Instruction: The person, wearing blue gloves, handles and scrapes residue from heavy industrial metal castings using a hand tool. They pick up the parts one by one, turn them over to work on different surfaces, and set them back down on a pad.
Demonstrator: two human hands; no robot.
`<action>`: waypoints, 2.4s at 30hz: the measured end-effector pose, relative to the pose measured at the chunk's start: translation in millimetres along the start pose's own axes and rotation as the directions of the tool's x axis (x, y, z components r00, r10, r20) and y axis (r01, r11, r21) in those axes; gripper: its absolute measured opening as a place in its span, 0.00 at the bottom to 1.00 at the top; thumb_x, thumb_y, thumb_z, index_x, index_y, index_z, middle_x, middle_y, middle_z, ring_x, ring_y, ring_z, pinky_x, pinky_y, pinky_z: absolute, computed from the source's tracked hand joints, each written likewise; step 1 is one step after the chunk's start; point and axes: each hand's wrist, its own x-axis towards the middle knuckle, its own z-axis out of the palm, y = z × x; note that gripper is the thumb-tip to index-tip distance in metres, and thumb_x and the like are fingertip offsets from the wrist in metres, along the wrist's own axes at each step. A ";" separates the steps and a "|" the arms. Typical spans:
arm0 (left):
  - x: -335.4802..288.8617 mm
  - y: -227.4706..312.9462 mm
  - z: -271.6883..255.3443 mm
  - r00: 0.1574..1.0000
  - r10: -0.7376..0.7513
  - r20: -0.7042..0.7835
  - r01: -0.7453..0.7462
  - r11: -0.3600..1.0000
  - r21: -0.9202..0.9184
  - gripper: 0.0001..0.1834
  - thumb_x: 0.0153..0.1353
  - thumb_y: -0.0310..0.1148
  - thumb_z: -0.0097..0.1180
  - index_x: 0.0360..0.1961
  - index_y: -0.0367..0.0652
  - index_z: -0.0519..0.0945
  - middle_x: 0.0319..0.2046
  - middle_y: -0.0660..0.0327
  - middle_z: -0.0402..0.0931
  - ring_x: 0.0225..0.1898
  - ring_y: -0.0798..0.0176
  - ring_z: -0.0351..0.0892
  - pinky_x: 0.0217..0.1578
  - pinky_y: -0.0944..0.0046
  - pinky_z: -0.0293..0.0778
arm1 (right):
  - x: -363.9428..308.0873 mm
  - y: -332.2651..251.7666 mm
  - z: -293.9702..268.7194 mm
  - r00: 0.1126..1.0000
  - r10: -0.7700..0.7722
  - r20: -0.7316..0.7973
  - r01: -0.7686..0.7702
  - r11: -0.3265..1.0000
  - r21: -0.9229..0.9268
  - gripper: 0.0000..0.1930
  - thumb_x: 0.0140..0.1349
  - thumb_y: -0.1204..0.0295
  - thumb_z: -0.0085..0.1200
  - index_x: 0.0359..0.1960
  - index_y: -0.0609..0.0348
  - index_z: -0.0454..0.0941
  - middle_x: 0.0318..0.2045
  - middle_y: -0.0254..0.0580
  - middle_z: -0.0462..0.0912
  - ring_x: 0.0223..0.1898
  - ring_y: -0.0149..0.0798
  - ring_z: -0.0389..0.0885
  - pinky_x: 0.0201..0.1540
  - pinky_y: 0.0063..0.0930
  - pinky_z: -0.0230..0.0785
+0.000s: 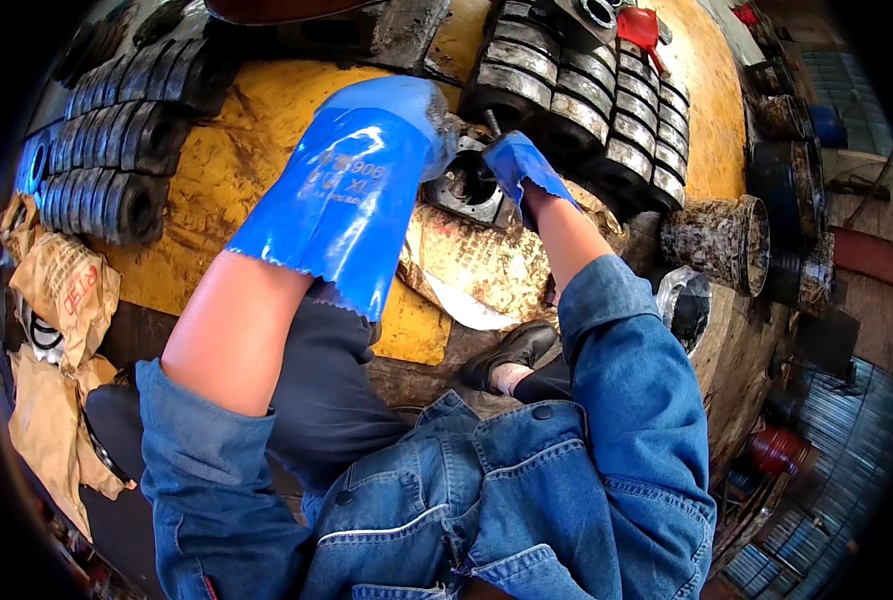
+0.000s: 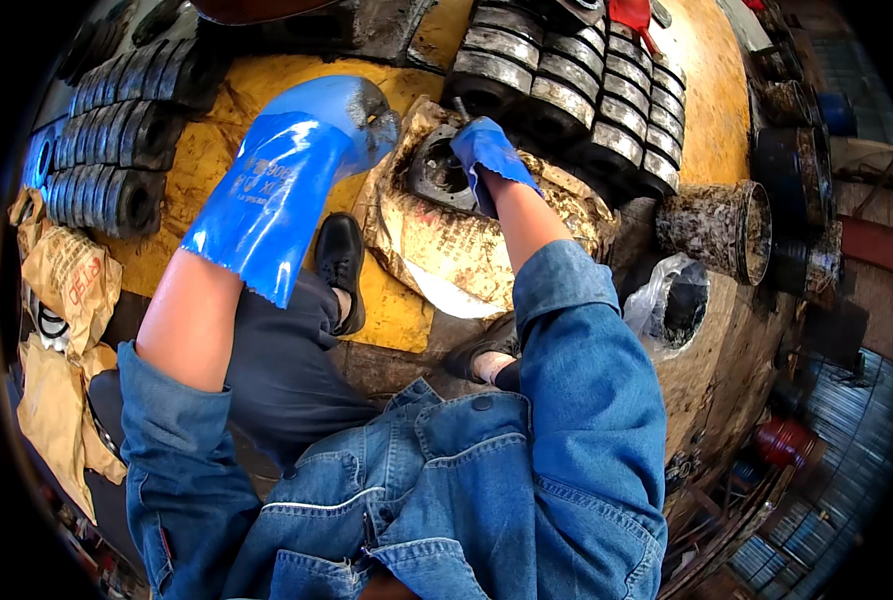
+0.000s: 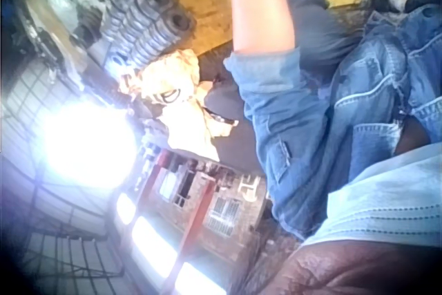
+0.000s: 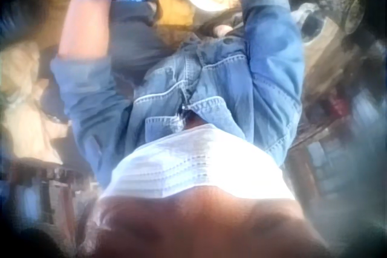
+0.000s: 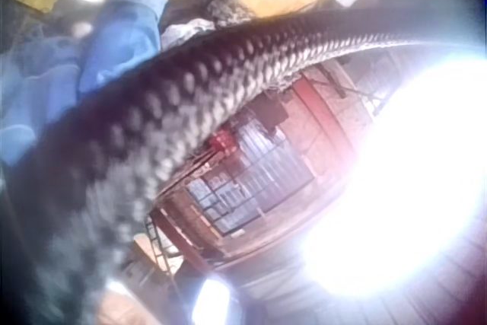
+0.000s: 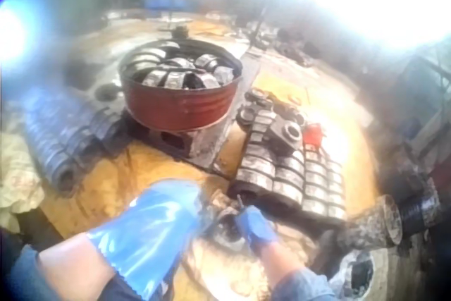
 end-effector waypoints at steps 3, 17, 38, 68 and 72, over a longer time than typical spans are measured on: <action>-3.2 -16.9 2.2 1.000 -0.029 -0.010 0.029 0.999 0.022 0.19 0.58 0.47 0.57 0.45 0.49 0.82 0.44 0.56 0.81 0.45 0.48 0.80 0.45 0.55 0.77 | 18.4 -50.2 2.6 0.981 -0.030 0.191 0.086 0.952 -0.294 0.11 0.60 0.68 0.51 0.39 0.56 0.84 0.40 0.53 0.83 0.42 0.48 0.84 0.41 0.34 0.77; 2.3 13.2 -0.3 0.991 -0.116 0.069 0.109 0.990 0.095 0.18 0.59 0.47 0.56 0.45 0.50 0.82 0.44 0.54 0.80 0.45 0.49 0.80 0.46 0.54 0.77 | 56.2 15.2 64.1 0.845 -0.378 0.377 0.510 0.782 -0.359 0.08 0.51 0.73 0.54 0.30 0.56 0.85 0.28 0.49 0.84 0.29 0.46 0.83 0.30 0.34 0.72; 8.4 -26.5 31.8 0.986 0.036 -0.161 -0.038 0.999 -0.008 0.16 0.55 0.42 0.61 0.43 0.48 0.83 0.41 0.52 0.81 0.44 0.49 0.81 0.43 0.54 0.77 | -26.9 8.2 8.3 0.971 0.204 0.124 -0.225 0.956 0.187 0.20 0.60 0.59 0.53 0.47 0.60 0.79 0.39 0.59 0.82 0.42 0.54 0.82 0.45 0.39 0.72; 11.8 7.2 14.6 0.999 0.021 -0.046 -0.020 0.999 0.041 0.16 0.57 0.45 0.57 0.44 0.51 0.83 0.43 0.57 0.82 0.44 0.50 0.81 0.43 0.53 0.78 | -31.3 26.6 14.2 0.959 0.262 0.111 -0.283 0.918 0.277 0.20 0.61 0.53 0.51 0.42 0.56 0.81 0.31 0.52 0.84 0.32 0.47 0.82 0.37 0.38 0.72; 14.8 18.0 7.1 0.998 -0.008 0.069 0.002 0.996 0.093 0.17 0.57 0.46 0.57 0.44 0.51 0.83 0.43 0.56 0.82 0.43 0.50 0.81 0.43 0.53 0.78 | -18.8 39.9 22.5 0.998 0.048 0.034 -0.052 0.992 0.113 0.17 0.60 0.57 0.53 0.39 0.57 0.81 0.30 0.54 0.83 0.29 0.51 0.78 0.36 0.39 0.72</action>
